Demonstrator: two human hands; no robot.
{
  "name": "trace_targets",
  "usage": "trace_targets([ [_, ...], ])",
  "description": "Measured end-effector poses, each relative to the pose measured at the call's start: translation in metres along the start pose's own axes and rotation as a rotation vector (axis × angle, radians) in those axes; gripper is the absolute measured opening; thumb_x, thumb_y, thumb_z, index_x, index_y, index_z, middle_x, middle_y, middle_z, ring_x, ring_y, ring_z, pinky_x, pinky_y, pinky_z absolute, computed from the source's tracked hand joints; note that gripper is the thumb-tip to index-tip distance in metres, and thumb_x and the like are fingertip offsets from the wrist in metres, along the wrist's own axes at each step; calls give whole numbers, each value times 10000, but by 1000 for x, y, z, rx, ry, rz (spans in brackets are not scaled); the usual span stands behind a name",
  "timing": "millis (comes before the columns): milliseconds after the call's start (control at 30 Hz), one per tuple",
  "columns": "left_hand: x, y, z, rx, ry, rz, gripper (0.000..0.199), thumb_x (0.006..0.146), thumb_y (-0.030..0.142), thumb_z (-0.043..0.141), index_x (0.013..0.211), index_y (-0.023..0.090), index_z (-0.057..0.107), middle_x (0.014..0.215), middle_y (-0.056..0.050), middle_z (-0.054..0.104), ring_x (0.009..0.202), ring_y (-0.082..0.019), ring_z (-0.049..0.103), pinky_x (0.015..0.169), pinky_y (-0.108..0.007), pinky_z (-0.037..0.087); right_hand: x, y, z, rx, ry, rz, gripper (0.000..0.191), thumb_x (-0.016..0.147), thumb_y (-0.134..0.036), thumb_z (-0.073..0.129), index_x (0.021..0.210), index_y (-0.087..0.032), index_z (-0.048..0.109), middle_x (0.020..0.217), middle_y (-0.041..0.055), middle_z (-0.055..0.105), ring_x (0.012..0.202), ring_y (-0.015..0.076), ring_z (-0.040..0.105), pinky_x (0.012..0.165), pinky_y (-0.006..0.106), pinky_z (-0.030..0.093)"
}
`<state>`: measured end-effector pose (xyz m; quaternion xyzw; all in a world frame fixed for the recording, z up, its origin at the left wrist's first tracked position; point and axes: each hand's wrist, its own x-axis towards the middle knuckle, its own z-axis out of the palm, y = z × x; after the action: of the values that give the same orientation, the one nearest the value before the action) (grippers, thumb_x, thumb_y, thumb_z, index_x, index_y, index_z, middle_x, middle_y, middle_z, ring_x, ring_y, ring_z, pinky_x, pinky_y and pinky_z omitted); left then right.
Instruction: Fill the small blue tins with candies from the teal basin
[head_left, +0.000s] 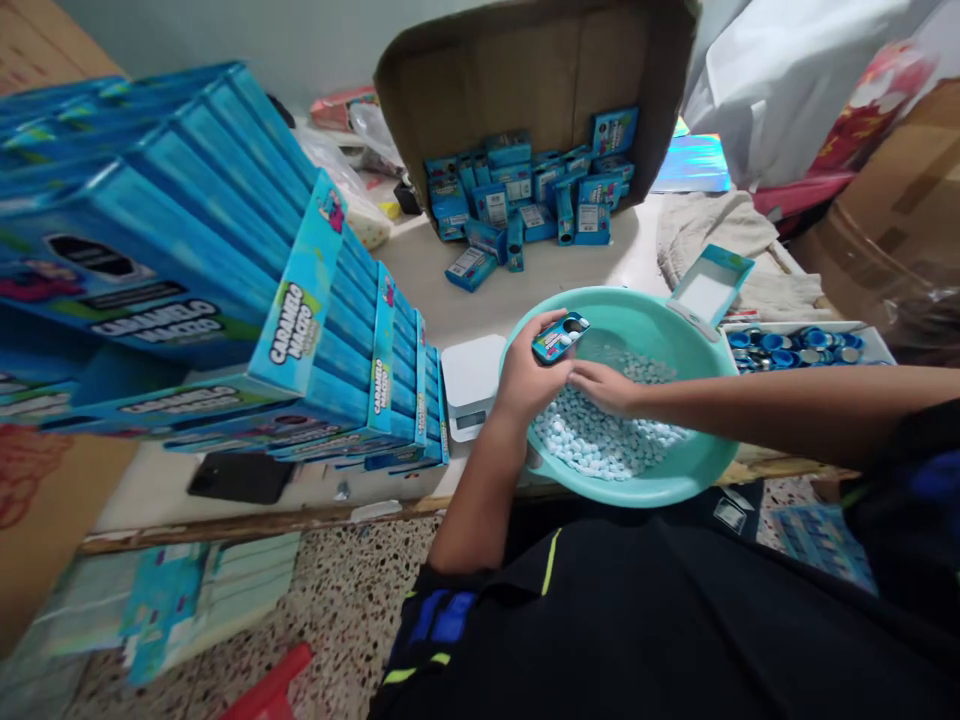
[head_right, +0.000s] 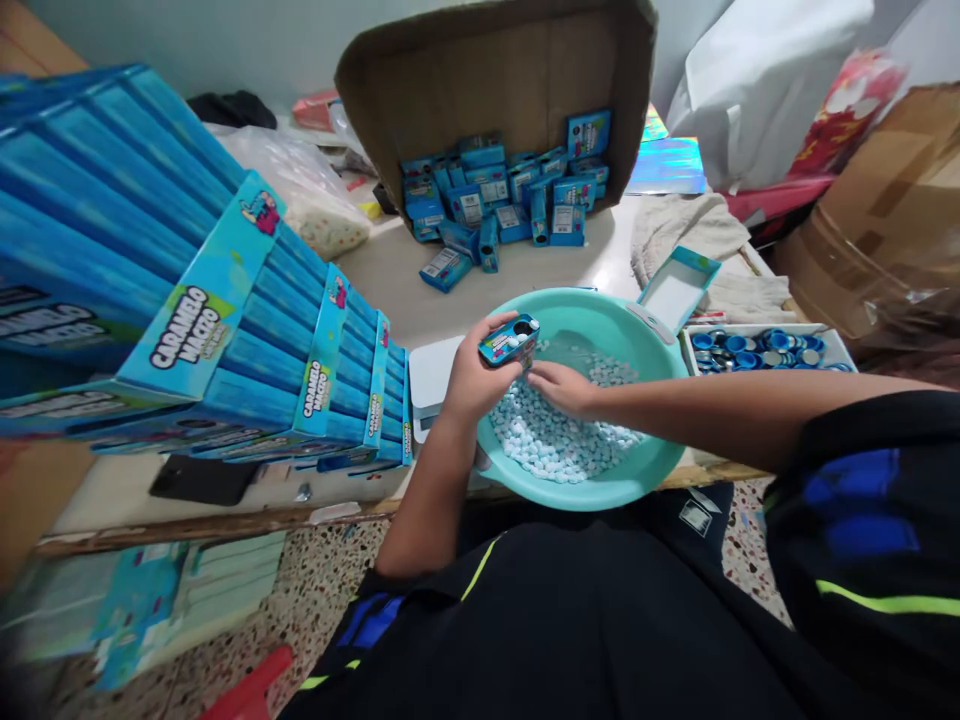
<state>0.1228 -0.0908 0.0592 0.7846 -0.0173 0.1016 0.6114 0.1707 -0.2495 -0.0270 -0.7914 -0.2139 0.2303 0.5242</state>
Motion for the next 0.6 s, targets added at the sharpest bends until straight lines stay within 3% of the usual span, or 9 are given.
trace_targets([
  [100,4,-3,1,-3,48,-21,642,637,-11,583,1240,198,653,1239,-46,713,1127,-221,673,1006,-328,540,-7,-4,32,27,-44,-38,318,842,-474,638,1039,-249,746,1232,55,732,1208,329,611,1138,472,388],
  [233,9,-8,2,14,49,-69,650,639,-4,601,1254,200,650,1224,-57,719,1067,-224,686,927,-309,554,-16,-11,51,199,5,73,306,734,-443,745,979,-259,754,1208,45,744,1250,373,569,1166,505,336],
  [333,11,-9,2,59,30,-62,650,643,-13,608,1256,198,652,1258,-69,709,1109,-232,680,983,-321,535,-22,-18,56,304,11,127,277,747,-454,694,943,-267,749,1152,20,765,1232,369,589,1163,521,340],
  [433,11,-9,2,90,5,-45,663,650,-21,603,1276,194,651,1313,-80,689,1175,-245,663,1048,-348,512,-28,-26,59,423,-4,166,285,770,-473,639,934,-263,740,1108,-1,778,1201,321,622,1154,463,380],
  [600,8,-6,1,140,-8,-41,688,648,-22,593,1297,196,653,1344,-77,678,1236,-257,640,1100,-372,491,-33,-41,51,595,-98,328,366,848,-519,543,944,-229,745,945,58,794,1037,316,713,1043,483,498],
])
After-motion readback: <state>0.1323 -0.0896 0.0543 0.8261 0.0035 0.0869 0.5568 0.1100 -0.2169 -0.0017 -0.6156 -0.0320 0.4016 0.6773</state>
